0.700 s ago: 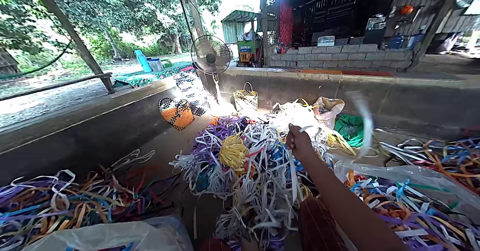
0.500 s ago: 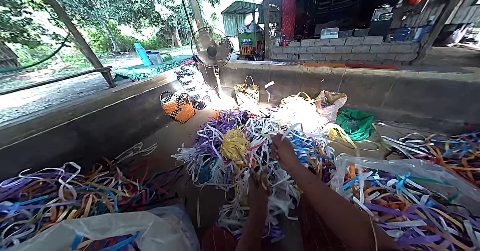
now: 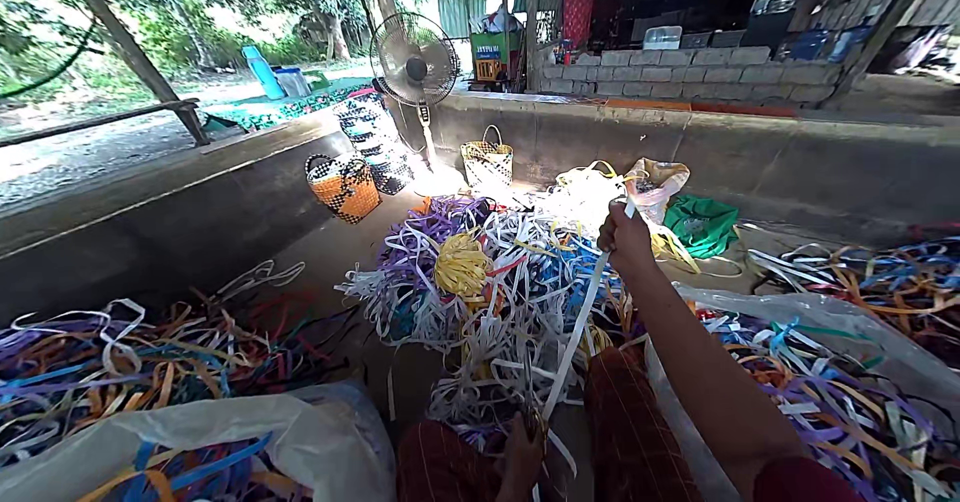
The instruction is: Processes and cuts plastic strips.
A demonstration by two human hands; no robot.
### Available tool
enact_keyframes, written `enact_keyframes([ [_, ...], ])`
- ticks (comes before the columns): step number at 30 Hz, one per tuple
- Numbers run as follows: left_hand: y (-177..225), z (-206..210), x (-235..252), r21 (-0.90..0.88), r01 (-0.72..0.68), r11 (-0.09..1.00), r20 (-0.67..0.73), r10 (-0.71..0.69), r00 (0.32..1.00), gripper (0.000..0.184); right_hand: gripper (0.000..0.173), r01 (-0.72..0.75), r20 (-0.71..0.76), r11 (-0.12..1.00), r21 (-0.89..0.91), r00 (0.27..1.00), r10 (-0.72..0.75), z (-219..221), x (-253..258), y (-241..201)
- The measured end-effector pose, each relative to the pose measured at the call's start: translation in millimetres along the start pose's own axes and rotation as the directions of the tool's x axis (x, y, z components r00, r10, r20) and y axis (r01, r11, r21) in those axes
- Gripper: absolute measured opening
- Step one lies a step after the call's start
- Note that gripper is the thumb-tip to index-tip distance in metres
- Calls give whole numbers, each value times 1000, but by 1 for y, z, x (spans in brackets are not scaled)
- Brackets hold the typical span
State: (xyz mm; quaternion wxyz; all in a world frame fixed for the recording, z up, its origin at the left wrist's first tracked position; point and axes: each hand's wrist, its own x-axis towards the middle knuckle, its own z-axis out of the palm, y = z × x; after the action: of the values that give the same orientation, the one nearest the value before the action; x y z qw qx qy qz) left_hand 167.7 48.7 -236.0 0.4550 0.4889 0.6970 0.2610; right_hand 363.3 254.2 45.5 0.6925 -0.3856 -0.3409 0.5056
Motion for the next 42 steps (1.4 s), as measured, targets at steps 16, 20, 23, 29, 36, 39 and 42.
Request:
enact_keyframes([
  [16,84,-95,-21,-356,-414,837,37,456,889,38,51,-148,757,946,-288,570,319,-45,-26,19],
  [20,114,-129,-27,-485,-420,767,272,589,761,37,50,-207,852,909,-362,321,413,-45,-45,39],
  [23,116,-142,-17,-541,-422,727,360,654,666,39,48,-226,854,874,-431,211,475,-48,-58,52],
  [29,116,-156,-14,-431,-362,826,472,548,690,34,44,-201,784,783,-588,95,614,-52,-72,63],
  [36,118,-149,-20,-226,-293,929,496,369,786,29,41,-103,693,724,-682,223,685,-54,-75,71],
  [39,118,-140,-19,-2,-299,954,461,266,847,31,26,-140,586,702,-698,452,673,-54,-88,71],
  [42,121,-126,-18,158,-316,935,466,212,859,35,23,-332,400,703,-629,637,659,-61,-102,83],
])
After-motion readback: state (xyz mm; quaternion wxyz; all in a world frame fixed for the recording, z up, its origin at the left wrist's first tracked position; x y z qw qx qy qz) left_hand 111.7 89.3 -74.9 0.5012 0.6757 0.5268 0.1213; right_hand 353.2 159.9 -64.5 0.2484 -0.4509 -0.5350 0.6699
